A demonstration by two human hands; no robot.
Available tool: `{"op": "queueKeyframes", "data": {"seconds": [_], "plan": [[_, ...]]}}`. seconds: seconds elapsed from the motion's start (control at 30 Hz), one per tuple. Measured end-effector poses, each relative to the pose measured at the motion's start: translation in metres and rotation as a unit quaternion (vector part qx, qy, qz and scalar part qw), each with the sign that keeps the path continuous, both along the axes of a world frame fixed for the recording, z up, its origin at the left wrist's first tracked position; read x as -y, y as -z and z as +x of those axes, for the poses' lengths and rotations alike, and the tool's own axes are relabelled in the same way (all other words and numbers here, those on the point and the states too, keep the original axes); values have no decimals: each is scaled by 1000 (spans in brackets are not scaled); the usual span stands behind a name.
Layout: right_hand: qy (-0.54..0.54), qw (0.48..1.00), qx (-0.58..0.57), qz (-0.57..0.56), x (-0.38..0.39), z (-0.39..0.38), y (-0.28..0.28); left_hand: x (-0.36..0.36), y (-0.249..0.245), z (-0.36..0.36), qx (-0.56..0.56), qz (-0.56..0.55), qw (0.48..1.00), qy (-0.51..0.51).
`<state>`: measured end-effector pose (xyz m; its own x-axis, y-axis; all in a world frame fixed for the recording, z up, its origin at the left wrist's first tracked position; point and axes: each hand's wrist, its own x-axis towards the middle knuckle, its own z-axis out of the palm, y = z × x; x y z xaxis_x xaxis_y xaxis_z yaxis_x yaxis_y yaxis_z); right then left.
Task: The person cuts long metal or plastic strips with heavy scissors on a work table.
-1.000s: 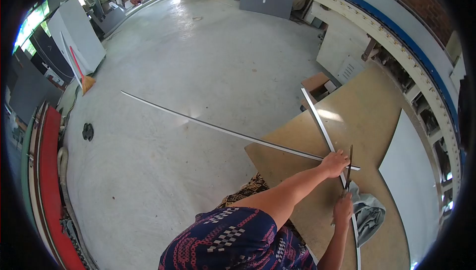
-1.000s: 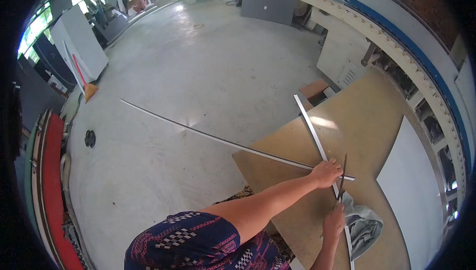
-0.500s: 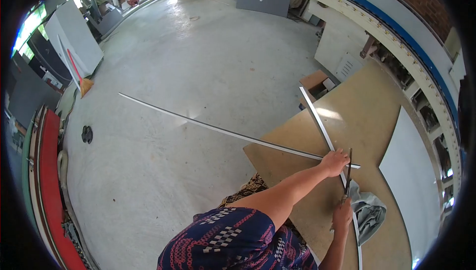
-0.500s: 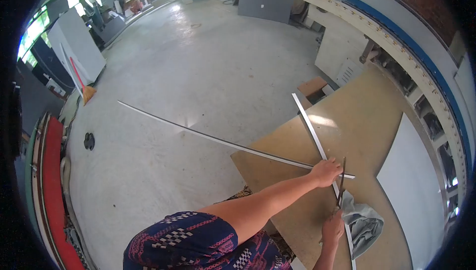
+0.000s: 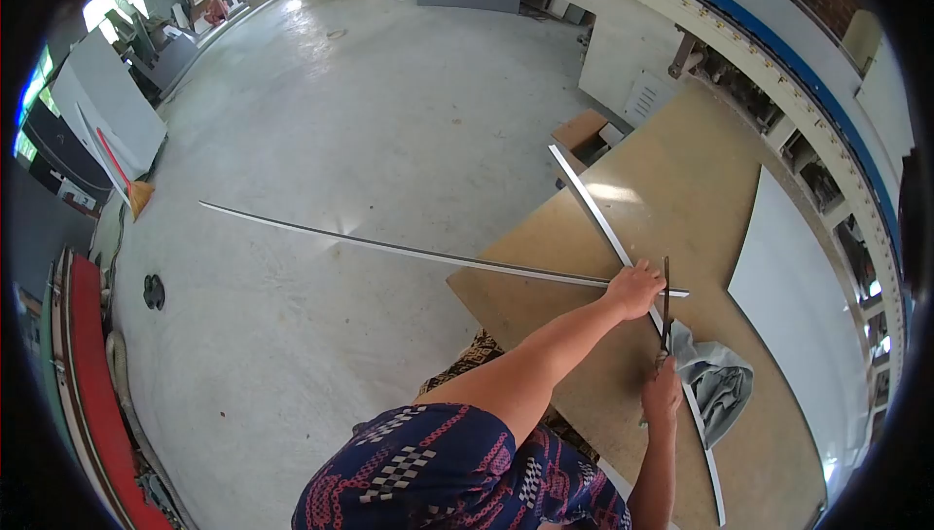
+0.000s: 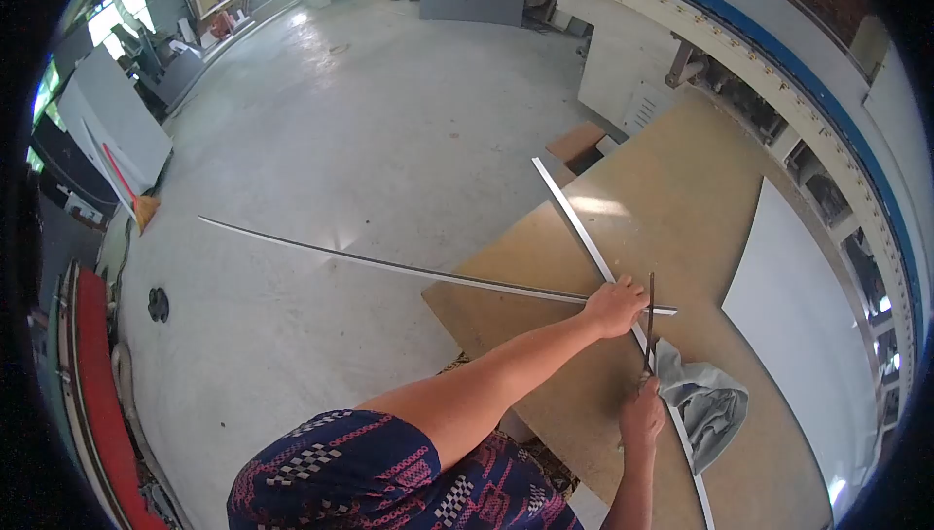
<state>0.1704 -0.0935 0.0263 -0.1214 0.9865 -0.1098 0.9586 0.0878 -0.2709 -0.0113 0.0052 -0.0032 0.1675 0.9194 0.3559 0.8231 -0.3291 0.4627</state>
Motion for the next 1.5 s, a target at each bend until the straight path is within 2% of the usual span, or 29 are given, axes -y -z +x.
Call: {"op": "queueKeyframes", "data": {"seconds": [0.23, 0.37, 0.43, 0.53, 0.63, 0.77, 0.93, 1.07, 1.13, 1.23, 1.33, 1.43, 1.5], "plan": [[-8, 1000, -5, 6, -79, -36, 7, 0, -7, -2, 8, -10, 1000, 6], [-27, 999, 25, 26, -42, -19, 3, -4, 0, -1, 16, -8, 1000, 12], [-9, 1000, -18, -7, -14, 8, 21, -2, 0, 0, 14, -2, 1000, 2], [-15, 1000, -10, 11, 8, 11, 11, -2, 5, 1, 11, -4, 1000, -2], [-15, 999, -2, 38, -19, 0, 9, -1, 4, 2, 6, -3, 1000, -4], [-19, 999, -31, 9, -67, -19, 17, -2, 5, 3, 9, 8, 1000, -9], [-14, 1000, 16, 22, -30, -11, 5, -1, 3, 2, -4, -2, 1000, -3], [-18, 999, 2, 27, 6, 11, 12, -1, 1, 0, 4, -12, 1000, 10], [4, 1000, -7, -1, -2, -4, -8, -1, 2, 1, -4, -8, 1000, 3], [-26, 999, 35, -11, -47, -23, -6, -1, -1, 1, -4, -19, 1000, 3], [8, 998, -8, -57, -72, -38, -7, -2, 1, 1, -9, -11, 1000, 2], [-67, 994, -9, 81, -53, -16, 13, -2, 1, 0, -10, -22, 1000, 6], [-19, 999, 12, 41, -19, -7, 4, -2, -3, 0, -8, -30, 999, 11]]}}
